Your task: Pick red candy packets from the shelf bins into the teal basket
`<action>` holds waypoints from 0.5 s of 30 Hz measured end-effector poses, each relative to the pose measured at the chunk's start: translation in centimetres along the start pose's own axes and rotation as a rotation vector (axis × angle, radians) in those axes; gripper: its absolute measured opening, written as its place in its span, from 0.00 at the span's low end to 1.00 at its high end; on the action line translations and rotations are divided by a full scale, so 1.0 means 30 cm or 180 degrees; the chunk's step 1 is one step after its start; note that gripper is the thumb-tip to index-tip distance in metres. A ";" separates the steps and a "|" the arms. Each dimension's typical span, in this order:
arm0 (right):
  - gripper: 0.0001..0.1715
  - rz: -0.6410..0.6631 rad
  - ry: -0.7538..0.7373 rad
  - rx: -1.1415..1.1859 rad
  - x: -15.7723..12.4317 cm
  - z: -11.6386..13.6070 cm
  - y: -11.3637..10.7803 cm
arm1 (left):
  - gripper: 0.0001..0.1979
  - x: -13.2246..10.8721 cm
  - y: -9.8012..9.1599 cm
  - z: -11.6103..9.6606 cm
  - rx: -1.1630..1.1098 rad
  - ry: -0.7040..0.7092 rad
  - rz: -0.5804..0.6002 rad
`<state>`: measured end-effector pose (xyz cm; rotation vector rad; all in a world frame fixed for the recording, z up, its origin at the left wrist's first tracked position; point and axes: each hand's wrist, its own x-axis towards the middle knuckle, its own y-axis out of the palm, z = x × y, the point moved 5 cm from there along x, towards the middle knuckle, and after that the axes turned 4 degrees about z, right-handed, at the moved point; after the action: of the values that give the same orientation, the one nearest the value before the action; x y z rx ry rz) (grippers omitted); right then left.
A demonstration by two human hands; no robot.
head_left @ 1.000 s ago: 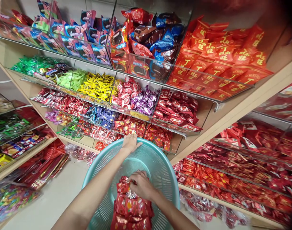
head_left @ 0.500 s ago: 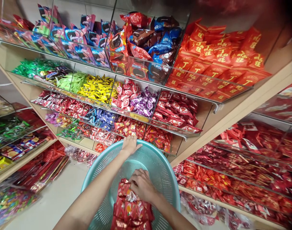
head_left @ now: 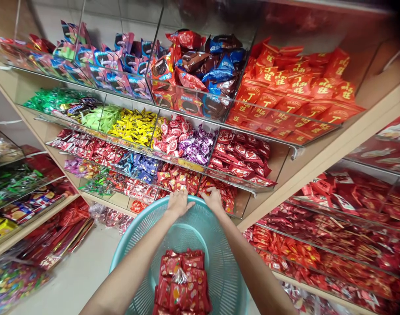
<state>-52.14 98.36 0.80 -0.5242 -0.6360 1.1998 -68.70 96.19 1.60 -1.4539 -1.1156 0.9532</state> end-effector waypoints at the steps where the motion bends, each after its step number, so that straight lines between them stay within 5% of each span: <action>1: 0.19 0.0103 0.0191 0.0013 0.020 -0.015 0.025 | 0.31 -0.001 -0.002 -0.001 0.0003 0.0004 0.0003; 5: 0.14 0.0402 0.0538 0.0231 0.055 -0.048 0.086 | 0.31 -0.006 -0.010 -0.004 0.0039 0.0017 -0.0017; 15: 0.19 0.0106 0.0542 0.0394 0.051 -0.061 0.052 | 0.30 -0.005 -0.004 -0.001 0.0037 -0.0008 -0.0001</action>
<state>-51.58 100.19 -1.32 -0.5276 -0.4066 1.2028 -68.72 96.02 1.73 -1.4434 -1.1104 0.9601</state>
